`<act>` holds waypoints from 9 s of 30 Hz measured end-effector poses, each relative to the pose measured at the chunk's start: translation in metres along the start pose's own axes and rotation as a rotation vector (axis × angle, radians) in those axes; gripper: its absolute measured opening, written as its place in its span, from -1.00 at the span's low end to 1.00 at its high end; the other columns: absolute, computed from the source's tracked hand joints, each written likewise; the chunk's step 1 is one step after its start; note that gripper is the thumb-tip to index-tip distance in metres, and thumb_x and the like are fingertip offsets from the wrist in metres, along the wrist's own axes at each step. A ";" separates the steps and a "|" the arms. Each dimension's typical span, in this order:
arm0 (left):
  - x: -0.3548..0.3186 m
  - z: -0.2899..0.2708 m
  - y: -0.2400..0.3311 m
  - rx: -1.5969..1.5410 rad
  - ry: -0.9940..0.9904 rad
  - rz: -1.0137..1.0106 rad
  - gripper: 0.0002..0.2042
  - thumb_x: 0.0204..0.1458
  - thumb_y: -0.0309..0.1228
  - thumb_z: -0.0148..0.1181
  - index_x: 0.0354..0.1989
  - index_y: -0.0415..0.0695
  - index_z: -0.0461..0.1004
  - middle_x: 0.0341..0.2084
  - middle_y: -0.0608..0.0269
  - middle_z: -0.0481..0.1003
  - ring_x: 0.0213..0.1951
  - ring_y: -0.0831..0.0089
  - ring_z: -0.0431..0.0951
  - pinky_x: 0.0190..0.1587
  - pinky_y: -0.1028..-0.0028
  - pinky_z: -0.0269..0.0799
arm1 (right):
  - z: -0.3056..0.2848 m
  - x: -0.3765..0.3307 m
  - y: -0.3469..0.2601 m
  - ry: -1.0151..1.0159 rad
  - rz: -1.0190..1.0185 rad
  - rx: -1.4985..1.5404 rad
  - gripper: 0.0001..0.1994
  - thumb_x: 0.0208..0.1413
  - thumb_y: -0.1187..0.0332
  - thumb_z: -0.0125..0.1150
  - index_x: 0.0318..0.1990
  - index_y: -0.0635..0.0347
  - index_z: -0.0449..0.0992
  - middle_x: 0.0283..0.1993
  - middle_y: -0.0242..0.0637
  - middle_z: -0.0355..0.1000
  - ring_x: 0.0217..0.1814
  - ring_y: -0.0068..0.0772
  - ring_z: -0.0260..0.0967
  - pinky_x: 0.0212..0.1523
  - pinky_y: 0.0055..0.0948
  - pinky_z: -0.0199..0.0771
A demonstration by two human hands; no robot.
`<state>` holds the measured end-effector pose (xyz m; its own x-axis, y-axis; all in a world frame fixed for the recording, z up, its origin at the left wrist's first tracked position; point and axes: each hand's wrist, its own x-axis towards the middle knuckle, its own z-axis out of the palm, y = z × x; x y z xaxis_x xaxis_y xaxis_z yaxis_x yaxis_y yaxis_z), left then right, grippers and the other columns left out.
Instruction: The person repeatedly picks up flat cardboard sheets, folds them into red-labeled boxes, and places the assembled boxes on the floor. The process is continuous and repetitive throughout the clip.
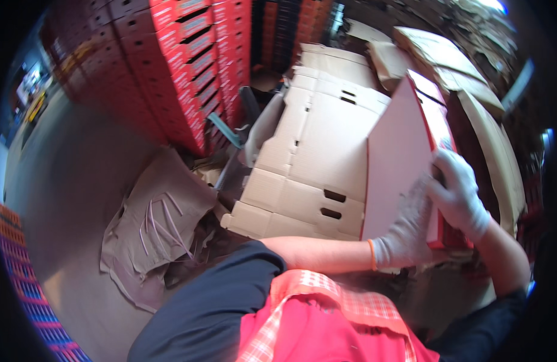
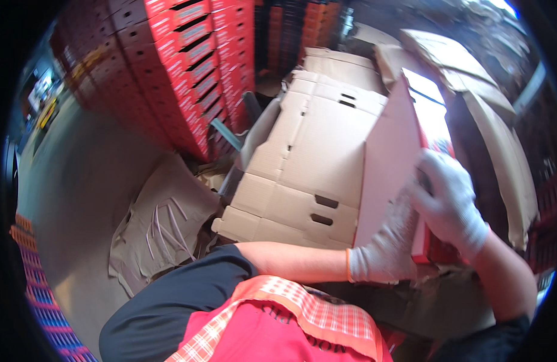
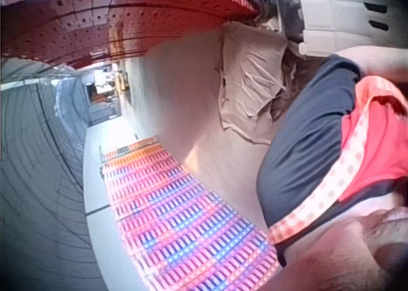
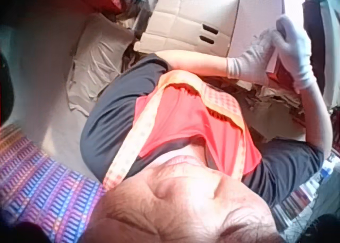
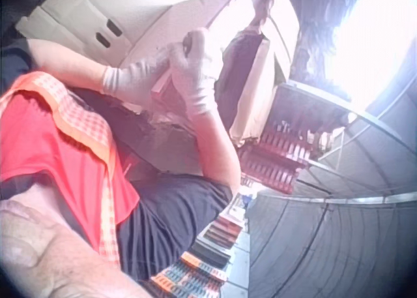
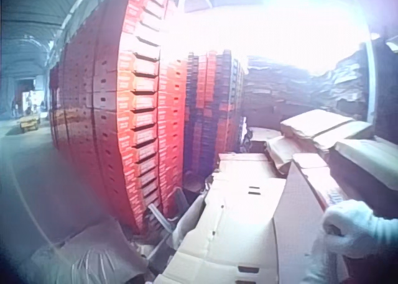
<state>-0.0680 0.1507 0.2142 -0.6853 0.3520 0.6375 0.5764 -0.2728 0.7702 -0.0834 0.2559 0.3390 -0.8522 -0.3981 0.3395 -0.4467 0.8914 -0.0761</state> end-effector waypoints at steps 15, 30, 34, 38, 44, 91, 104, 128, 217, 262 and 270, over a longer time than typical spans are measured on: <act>-0.092 -0.242 0.004 0.653 0.000 0.180 -0.38 -0.04 -0.32 0.42 0.20 -0.28 0.35 0.13 -0.14 0.44 0.11 -0.11 0.51 0.20 0.09 0.40 | 0.048 0.009 -0.053 -0.412 0.095 0.469 -0.27 -0.01 0.12 0.45 0.27 0.26 0.30 0.05 -0.11 0.45 0.05 -0.22 0.45 0.08 -0.24 0.44; -0.139 -0.109 -0.037 0.171 -0.549 0.647 -0.54 -0.21 -0.46 0.33 -0.03 -0.18 0.49 0.02 -0.04 0.48 0.07 -0.01 0.49 0.27 -0.02 0.30 | 0.070 -0.186 -0.117 0.114 0.449 -0.418 -0.43 -0.15 0.44 0.29 0.15 0.18 0.43 -0.14 -0.29 0.45 -0.12 -0.27 0.43 -0.05 -0.26 0.30; -0.154 -0.036 -0.034 -0.091 -1.004 0.694 -0.57 -0.08 -0.46 0.25 0.05 -0.23 0.49 0.04 0.00 0.50 0.07 0.07 0.53 0.23 0.12 0.39 | 0.001 -0.258 -0.193 0.226 0.879 -0.510 -0.23 -0.24 0.32 0.47 0.24 0.21 0.32 -0.07 -0.21 0.41 -0.09 -0.16 0.40 -0.03 -0.18 0.30; -0.190 0.059 -0.027 -0.313 -1.232 0.797 -0.57 0.01 -0.39 0.21 0.10 -0.24 0.47 0.05 0.01 0.50 0.09 0.10 0.52 0.24 0.16 0.38 | -0.021 -0.329 -0.245 0.174 1.222 -0.537 -0.04 -0.38 0.24 0.61 0.30 0.23 0.25 0.01 -0.14 0.39 0.03 -0.06 0.37 0.06 -0.12 0.28; -0.279 0.213 -0.024 -0.304 -1.331 0.778 -0.58 -0.01 -0.44 0.17 0.09 -0.18 0.44 0.01 -0.07 0.49 0.01 -0.01 0.53 0.11 0.12 0.44 | 0.006 -0.471 -0.230 0.062 1.608 -0.341 -0.03 -0.36 0.16 0.63 0.28 0.25 0.24 0.04 -0.06 0.40 0.08 0.00 0.38 0.10 -0.10 0.31; -0.130 -0.125 -0.111 0.904 -0.209 0.209 -0.13 -0.04 -0.43 0.28 0.49 -0.12 -0.01 0.44 -0.17 0.02 0.46 -0.11 0.00 0.45 -0.05 -0.19 | 0.130 -0.356 -0.067 -0.344 0.743 1.001 -0.52 0.15 0.09 0.29 0.11 0.23 0.48 -0.02 -0.12 0.57 0.05 -0.15 0.52 0.10 -0.29 0.48; -0.046 -0.336 -0.281 0.018 0.381 -1.041 -0.45 0.11 -0.09 0.32 0.14 -0.26 0.46 0.06 0.17 0.51 0.04 0.37 0.48 0.17 0.37 0.36 | 0.266 -0.055 0.137 -0.014 1.302 0.125 0.01 -0.04 -0.28 0.30 0.39 0.31 0.13 0.39 0.16 0.20 0.43 0.10 0.17 0.37 -0.17 0.21; -0.040 -0.230 -0.218 0.591 0.230 -0.083 -0.48 0.30 -0.36 -0.04 0.39 -0.31 0.15 0.33 -0.10 0.25 0.36 0.00 0.23 0.41 0.23 0.09 | 0.237 -0.049 0.064 0.333 0.300 0.749 -0.64 0.20 0.39 0.12 0.15 0.16 0.47 0.24 -0.11 0.41 0.37 -0.10 0.28 0.45 0.06 0.05; 0.084 -0.131 0.030 0.959 -0.382 0.250 -0.19 -0.39 0.35 0.35 -0.30 -0.30 0.58 -0.41 -0.09 0.54 -0.13 0.07 0.57 -0.03 0.19 0.45 | 0.024 0.072 0.031 -0.068 0.123 -0.130 -0.73 0.18 0.27 0.05 -0.38 0.26 0.60 -0.40 -0.02 0.54 -0.30 0.02 0.53 -0.23 -0.19 0.52; 0.021 -0.051 -0.013 0.377 0.238 0.314 0.47 -0.42 0.20 0.54 0.51 -0.12 -0.49 0.44 -0.43 -0.37 0.34 -0.39 0.11 0.25 -0.08 0.23 | -0.022 0.028 -0.001 -0.319 0.418 0.643 -0.67 -0.14 0.24 0.43 -0.38 0.20 0.37 -0.40 -0.33 0.35 -0.32 -0.53 0.28 -0.26 -0.46 0.36; 0.009 -0.042 -0.017 -0.018 -0.007 -0.046 0.20 -0.44 -0.24 0.65 0.40 -0.20 -0.11 0.25 -0.02 0.13 0.32 0.14 0.18 0.34 0.25 0.16 | 0.017 0.051 -0.006 -0.062 -0.101 0.255 -0.89 -0.06 0.45 0.16 -0.36 0.25 0.41 -0.43 -0.04 0.42 -0.38 0.04 0.44 -0.31 -0.21 0.46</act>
<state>-0.1027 0.1213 0.2075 -0.7077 0.3713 0.6010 0.5360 -0.2720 0.7992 -0.1289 0.2270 0.3408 -0.8113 -0.5019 0.2997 -0.5778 0.7662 -0.2811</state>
